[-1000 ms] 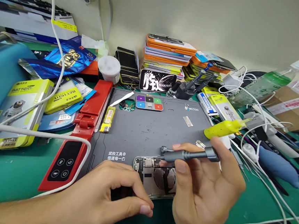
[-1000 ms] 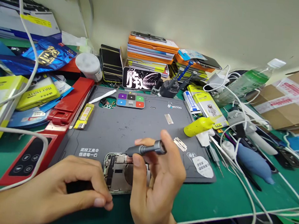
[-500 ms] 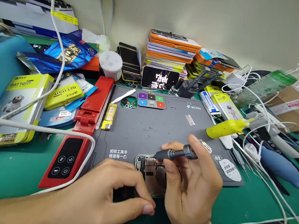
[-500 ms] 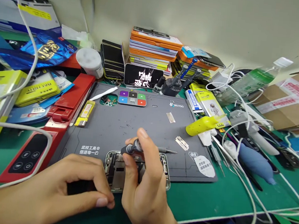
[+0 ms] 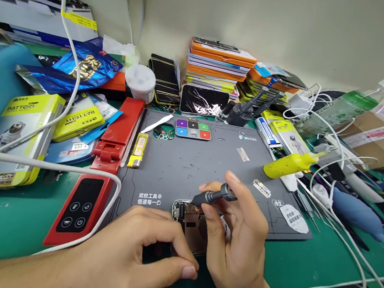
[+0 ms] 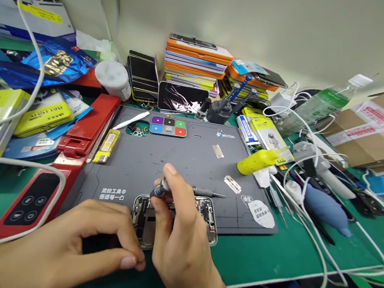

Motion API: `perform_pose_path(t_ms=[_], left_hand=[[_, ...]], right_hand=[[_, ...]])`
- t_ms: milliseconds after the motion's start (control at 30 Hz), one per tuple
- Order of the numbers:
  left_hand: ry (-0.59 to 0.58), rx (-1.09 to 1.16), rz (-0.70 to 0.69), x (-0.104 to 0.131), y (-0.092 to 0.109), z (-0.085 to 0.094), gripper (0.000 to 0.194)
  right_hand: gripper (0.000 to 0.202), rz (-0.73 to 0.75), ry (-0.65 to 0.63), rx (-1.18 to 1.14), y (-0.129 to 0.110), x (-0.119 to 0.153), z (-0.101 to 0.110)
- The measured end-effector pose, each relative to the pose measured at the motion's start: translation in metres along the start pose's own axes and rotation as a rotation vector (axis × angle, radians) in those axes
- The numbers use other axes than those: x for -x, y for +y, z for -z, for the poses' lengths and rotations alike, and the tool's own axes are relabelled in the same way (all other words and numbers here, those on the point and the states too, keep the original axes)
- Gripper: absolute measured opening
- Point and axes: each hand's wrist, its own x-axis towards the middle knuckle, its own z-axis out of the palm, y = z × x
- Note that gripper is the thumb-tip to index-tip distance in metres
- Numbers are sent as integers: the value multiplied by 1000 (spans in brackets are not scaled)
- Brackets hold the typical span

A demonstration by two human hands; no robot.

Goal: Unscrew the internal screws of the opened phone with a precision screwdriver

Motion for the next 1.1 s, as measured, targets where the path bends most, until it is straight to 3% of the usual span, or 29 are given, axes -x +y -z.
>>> perform_pose_path(t_ms=[200,433,1100], left_hand=[[2,-13,11,0,-1,-2,14],[5,-18,-11,0,-6,-3,13],[-1,-18,-23,2,-9,-3,13]], right_hand=[[89,69,1,21,-2,-6,2],[80,175,-18,49,-3,-14,13],[76,146,-35,42,-8,-12,15]])
